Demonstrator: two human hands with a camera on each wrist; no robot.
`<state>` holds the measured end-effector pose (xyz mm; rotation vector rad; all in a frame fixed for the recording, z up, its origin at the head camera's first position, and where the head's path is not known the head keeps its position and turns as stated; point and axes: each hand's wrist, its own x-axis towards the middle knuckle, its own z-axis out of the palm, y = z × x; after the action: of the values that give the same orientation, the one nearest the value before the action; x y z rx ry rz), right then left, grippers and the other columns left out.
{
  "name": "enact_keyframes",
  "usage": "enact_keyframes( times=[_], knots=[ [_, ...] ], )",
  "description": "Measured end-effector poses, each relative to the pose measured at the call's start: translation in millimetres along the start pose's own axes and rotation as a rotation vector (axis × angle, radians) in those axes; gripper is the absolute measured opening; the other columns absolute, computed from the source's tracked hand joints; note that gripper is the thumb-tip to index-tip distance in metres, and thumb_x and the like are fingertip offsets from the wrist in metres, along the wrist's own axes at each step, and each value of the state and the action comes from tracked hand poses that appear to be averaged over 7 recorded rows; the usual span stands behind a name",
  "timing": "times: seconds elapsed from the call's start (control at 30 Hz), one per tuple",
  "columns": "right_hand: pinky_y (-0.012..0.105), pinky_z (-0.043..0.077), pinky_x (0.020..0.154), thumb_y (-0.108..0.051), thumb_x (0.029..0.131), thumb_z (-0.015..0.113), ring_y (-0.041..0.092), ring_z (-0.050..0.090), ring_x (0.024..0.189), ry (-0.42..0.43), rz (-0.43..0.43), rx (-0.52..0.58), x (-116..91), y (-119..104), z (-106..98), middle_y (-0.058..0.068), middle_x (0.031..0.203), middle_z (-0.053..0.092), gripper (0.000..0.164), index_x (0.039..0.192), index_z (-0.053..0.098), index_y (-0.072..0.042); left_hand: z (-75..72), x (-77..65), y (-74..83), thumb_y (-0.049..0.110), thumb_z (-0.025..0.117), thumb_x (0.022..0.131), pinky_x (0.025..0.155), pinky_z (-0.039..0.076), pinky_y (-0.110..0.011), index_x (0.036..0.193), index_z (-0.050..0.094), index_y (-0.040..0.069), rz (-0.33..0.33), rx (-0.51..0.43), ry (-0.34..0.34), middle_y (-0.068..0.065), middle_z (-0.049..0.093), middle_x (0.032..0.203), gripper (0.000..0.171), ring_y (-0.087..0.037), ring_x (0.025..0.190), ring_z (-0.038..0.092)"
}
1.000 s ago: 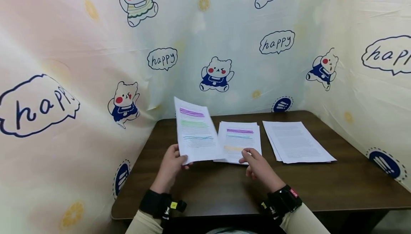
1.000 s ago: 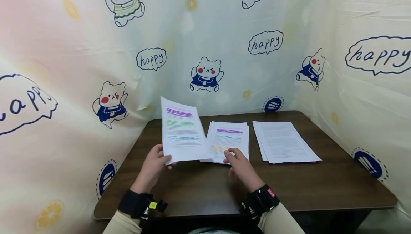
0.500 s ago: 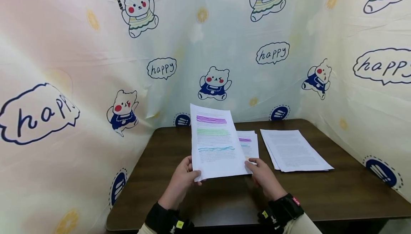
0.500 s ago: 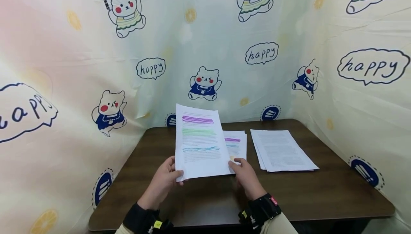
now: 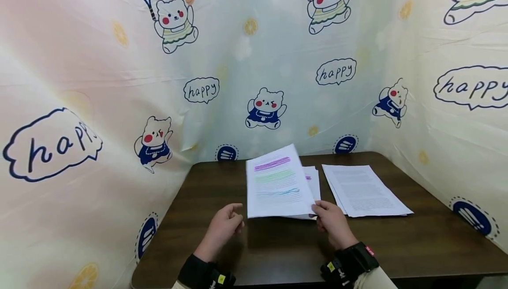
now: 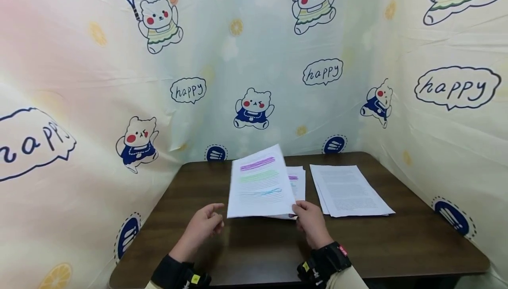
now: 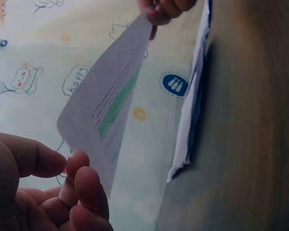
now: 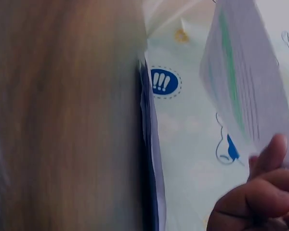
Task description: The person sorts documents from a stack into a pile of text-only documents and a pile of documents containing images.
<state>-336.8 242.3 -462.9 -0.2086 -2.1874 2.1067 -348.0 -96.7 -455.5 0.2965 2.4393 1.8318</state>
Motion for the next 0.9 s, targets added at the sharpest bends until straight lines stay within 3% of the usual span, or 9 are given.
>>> enact_keyframes(
  times=[0.1, 0.3, 0.7, 0.9],
  knots=[
    [0.026, 0.035, 0.053, -0.013, 0.11, 0.052, 0.01, 0.041, 0.055, 0.053, 0.004, 0.084, 1.8, 2.9, -10.4, 0.001, 0.084, 0.07, 0.03, 0.132, 0.057, 0.007, 1.0, 0.2, -4.5, 0.018, 0.056, 0.106, 0.074, 0.058, -0.041, 0.148, 0.056, 0.002, -0.004, 0.035, -0.006, -0.013, 0.071, 0.089, 0.045, -0.026, 0.078, 0.068],
    [0.026, 0.038, 0.057, -0.017, 0.112, 0.049, 0.007, 0.044, 0.059, 0.101, 0.024, 0.158, 6.4, 3.0, -25.3, -0.002, 0.087, 0.072, 0.034, 0.137, 0.051, 0.006, 3.6, 1.3, -2.9, 0.017, 0.057, 0.105, 0.073, 0.058, -0.042, 0.144, 0.059, 0.002, 0.03, 0.055, -0.01, -0.01, 0.07, 0.086, 0.041, -0.024, 0.074, 0.066],
    [0.025, 0.042, 0.057, -0.019, 0.112, 0.049, 0.009, 0.048, 0.063, 0.089, 0.03, 0.053, 25.5, 3.4, -20.2, 0.002, 0.091, 0.073, 0.032, 0.132, 0.054, 0.005, 2.9, 5.4, 1.9, 0.019, 0.057, 0.105, 0.069, 0.054, -0.037, 0.142, 0.061, 0.004, -0.019, 0.126, 0.005, -0.008, 0.07, 0.087, 0.04, -0.022, 0.075, 0.066],
    [0.026, 0.04, 0.055, -0.019, 0.112, 0.049, 0.01, 0.047, 0.062, 0.035, 0.036, -0.028, 35.6, 2.5, -14.1, 0.007, 0.095, 0.074, 0.032, 0.13, 0.057, 0.006, 2.3, 2.5, 2.8, 0.019, 0.057, 0.105, 0.068, 0.052, -0.036, 0.143, 0.061, 0.004, -0.028, 0.136, -0.002, -0.008, 0.07, 0.087, 0.04, -0.022, 0.074, 0.066]
  ],
)
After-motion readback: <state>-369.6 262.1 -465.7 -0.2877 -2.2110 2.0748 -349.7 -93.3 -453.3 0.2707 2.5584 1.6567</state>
